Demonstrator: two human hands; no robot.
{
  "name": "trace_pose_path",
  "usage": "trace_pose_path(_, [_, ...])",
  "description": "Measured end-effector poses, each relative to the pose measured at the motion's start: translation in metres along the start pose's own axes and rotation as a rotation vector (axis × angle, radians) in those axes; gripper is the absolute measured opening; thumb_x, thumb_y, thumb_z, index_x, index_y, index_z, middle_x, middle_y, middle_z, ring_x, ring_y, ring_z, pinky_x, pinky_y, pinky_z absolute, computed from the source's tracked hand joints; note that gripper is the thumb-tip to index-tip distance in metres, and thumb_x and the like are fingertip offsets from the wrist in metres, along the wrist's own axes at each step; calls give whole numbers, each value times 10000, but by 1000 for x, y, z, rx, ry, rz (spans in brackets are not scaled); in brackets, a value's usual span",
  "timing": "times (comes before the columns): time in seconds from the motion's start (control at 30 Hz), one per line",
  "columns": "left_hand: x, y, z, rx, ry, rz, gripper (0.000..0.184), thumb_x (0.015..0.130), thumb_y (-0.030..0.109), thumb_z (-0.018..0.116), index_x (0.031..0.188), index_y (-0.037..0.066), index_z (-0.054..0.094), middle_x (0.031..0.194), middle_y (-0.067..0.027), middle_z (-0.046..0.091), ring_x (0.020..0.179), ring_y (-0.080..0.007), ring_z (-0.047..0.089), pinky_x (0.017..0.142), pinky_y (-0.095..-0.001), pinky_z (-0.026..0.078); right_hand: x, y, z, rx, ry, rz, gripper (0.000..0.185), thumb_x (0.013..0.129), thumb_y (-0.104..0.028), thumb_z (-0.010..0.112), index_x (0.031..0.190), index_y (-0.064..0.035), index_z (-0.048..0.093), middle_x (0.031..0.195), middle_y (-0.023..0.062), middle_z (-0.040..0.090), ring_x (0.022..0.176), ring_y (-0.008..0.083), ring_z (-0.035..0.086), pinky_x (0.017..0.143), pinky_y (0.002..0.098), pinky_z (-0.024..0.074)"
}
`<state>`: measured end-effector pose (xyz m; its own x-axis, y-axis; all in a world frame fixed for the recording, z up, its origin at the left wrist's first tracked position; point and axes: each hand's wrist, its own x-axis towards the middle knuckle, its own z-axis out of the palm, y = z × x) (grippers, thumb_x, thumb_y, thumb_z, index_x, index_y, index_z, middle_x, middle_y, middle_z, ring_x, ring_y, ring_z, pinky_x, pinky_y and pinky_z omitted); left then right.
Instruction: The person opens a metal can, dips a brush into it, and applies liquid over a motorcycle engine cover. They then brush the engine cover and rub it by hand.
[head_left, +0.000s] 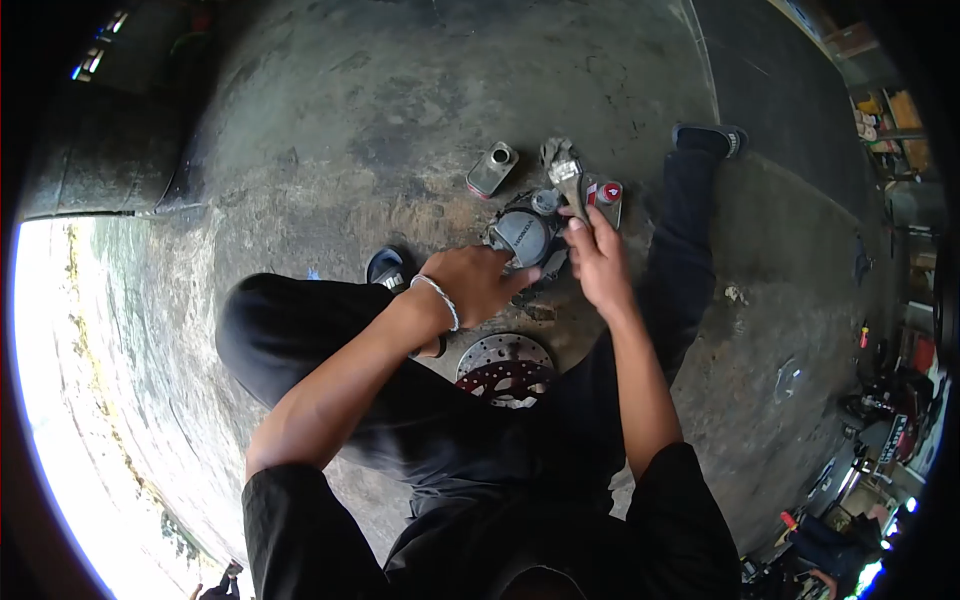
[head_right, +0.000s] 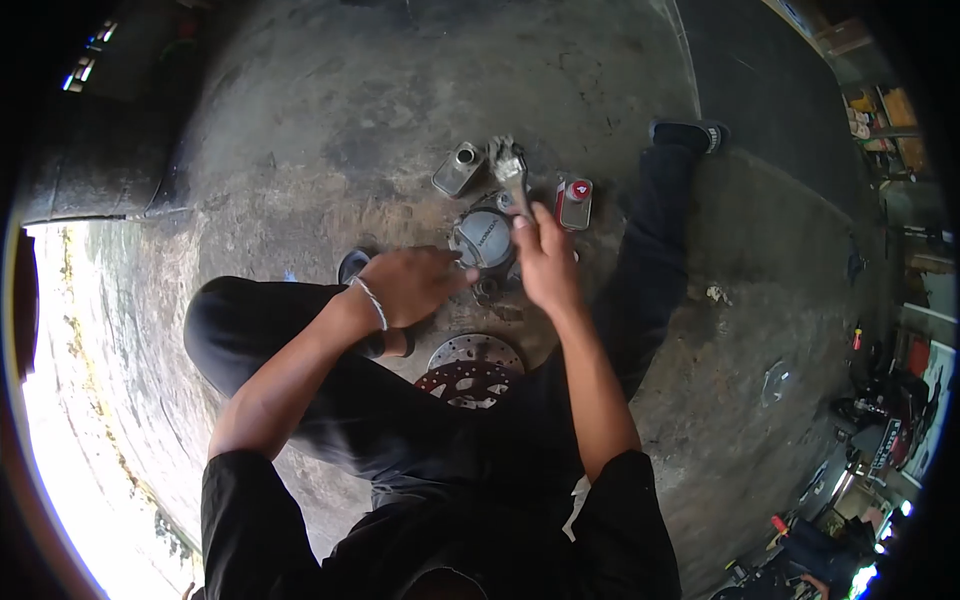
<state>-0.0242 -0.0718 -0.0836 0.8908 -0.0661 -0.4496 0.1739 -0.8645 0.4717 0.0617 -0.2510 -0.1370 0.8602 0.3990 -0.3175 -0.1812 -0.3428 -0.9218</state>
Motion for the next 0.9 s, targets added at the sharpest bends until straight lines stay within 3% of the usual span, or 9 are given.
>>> trace_pose_path(0.03, [-3,-2,4,274,-70,57,461,879,454,480,967,33,644,804,-132,650,745,-291,625,708,-389,470,7,20,1,-5,-8,0,241,935,-208,454,1108,-60,533,724,55,521,506,162,462,496,315,448])
trace_pose_path(0.07, [-6,-3,8,553,-139,120,461,853,476,494,913,50,660,806,-131,659,774,-310,630,717,-408,467,16,44,2,-274,-19,-35,247,930,-207,452,1107,-59,539,743,73,542,522,196,491,503,340,453])
trace_pose_path(0.1, [-11,-3,12,548,-139,122,461,853,476,494,913,50,660,806,-131,659,774,-310,630,717,-408,467,22,66,5,-545,-29,-63,252,925,-207,451,1106,-59,545,762,91,562,539,231,520,510,365,459])
trace_pose_path(0.17, [-25,-1,23,478,-535,206,378,851,397,516,945,46,619,844,-121,650,769,-302,620,698,-385,475,28,104,6,-1093,-62,-111,264,915,-206,448,1104,-58,558,801,126,604,572,300,579,523,416,470])
trace_pose_path(0.23, [-31,8,30,400,-681,345,361,844,402,518,921,69,635,821,-113,648,773,-294,623,730,-368,468,40,112,27,-1152,-1,-87,262,899,-186,438,1067,-43,579,865,176,641,693,389,615,577,476,476])
trace_pose_path(0.27, [-36,8,37,390,-682,348,361,844,402,518,921,69,635,821,-113,648,773,-294,623,730,-368,468,50,110,36,-1158,-8,-83,262,899,-186,438,1067,-43,579,865,176,641,693,389,615,577,476,476])
trace_pose_path(0.33, [-41,6,47,350,-394,456,326,839,386,528,890,85,639,813,-116,643,753,-293,620,716,-366,462,69,106,49,-1229,-43,-123,241,880,-147,442,1013,-2,581,781,176,645,663,363,625,567,454,491])
trace_pose_path(0.5, [-40,5,20,487,-347,283,319,834,374,534,874,73,631,815,-119,642,732,-285,615,693,-359,452,44,79,57,-1347,-275,-53,230,847,-108,455,984,41,565,748,186,644,643,360,632,558,443,502])
trace_pose_path(0.9, [-47,8,26,329,-296,364,317,845,349,534,839,46,629,757,-111,630,681,-276,600,673,-357,440,23,98,62,-1293,-81,54,255,821,-94,486,1015,56,557,740,190,641,605,350,633,530,439,502])
